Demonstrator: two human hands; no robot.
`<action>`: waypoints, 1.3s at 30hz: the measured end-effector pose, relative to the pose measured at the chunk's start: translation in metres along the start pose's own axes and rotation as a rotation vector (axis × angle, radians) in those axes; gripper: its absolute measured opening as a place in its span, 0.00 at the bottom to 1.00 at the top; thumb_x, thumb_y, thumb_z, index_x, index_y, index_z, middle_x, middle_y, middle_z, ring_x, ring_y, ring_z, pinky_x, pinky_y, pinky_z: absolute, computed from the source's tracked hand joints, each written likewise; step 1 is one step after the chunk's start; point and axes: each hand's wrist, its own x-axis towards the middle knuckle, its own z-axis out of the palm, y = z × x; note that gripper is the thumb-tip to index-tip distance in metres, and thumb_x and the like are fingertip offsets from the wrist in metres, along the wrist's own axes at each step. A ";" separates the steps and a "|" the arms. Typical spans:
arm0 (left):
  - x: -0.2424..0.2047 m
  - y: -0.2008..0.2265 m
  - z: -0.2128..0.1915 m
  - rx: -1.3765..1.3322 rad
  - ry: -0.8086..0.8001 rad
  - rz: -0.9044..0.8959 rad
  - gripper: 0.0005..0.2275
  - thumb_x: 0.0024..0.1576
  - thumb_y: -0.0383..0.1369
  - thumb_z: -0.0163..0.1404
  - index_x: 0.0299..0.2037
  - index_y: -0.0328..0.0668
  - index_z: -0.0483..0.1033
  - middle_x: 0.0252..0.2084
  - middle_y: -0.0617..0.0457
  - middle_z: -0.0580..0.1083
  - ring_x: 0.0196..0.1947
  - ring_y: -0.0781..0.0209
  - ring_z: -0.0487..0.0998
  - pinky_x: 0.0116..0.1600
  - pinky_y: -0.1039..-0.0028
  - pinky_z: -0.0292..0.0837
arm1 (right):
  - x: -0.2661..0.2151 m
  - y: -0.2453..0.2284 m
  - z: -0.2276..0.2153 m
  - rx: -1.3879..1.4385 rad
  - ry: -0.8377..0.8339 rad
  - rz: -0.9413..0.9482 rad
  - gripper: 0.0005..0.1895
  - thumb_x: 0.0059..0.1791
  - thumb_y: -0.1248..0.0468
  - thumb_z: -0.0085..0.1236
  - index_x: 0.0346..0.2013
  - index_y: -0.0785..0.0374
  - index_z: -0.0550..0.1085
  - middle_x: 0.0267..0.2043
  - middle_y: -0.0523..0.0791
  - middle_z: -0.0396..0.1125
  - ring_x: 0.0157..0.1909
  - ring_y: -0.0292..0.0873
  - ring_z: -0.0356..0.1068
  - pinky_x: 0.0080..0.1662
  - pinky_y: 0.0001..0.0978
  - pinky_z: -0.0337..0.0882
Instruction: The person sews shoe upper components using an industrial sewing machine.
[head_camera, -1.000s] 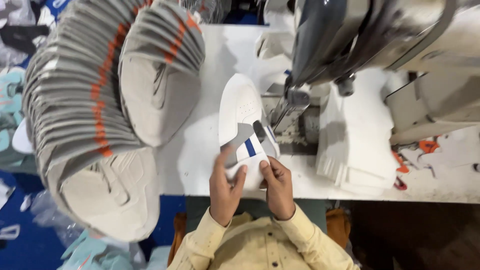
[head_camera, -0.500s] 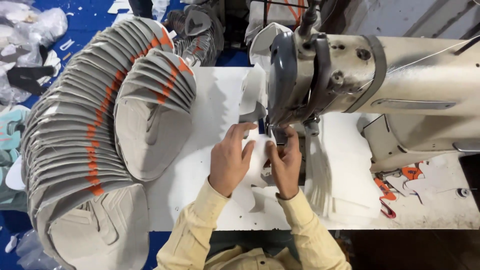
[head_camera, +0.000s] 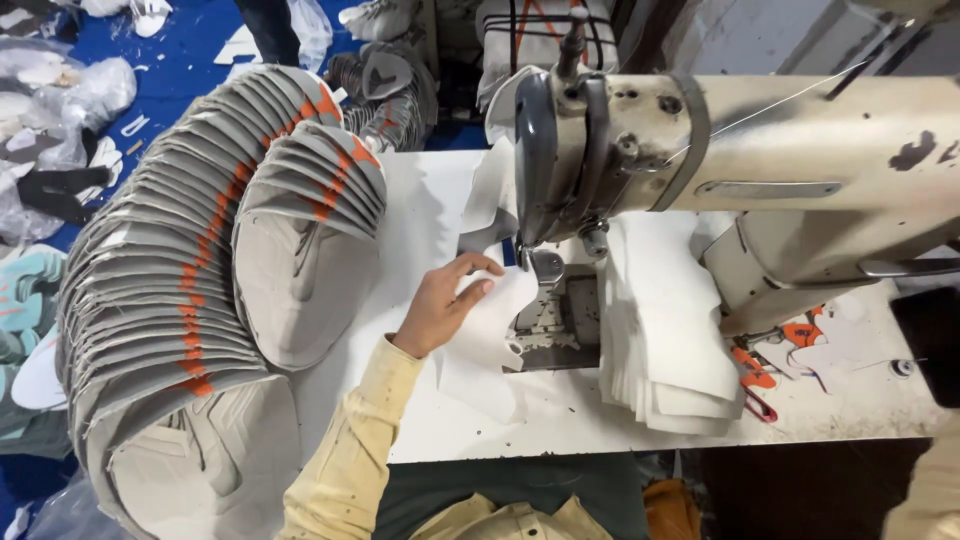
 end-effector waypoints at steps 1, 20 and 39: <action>0.001 -0.009 0.003 -0.064 -0.016 0.013 0.06 0.63 0.29 0.51 0.47 0.36 0.76 0.41 0.50 0.78 0.33 0.62 0.73 0.45 0.74 0.71 | 0.002 0.040 -0.007 -0.037 0.046 -0.019 0.19 0.49 0.76 0.43 0.53 0.75 0.71 0.52 0.53 0.70 0.54 0.47 0.71 0.57 0.36 0.70; 0.024 -0.027 -0.003 -0.097 -0.088 -0.024 0.04 0.61 0.29 0.52 0.42 0.36 0.75 0.39 0.55 0.77 0.41 0.68 0.75 0.50 0.76 0.72 | -0.079 0.109 0.059 -0.387 0.367 -0.300 0.45 0.42 0.89 0.45 0.72 0.64 0.50 0.80 0.50 0.35 0.80 0.59 0.45 0.72 0.52 0.64; 0.025 -0.037 0.003 -0.325 -0.092 -0.030 0.03 0.62 0.25 0.52 0.41 0.32 0.75 0.40 0.58 0.74 0.44 0.69 0.72 0.51 0.78 0.68 | -0.170 -0.031 0.154 0.467 0.025 0.178 0.20 0.52 0.70 0.39 0.57 0.69 0.70 0.63 0.51 0.67 0.67 0.47 0.65 0.72 0.40 0.61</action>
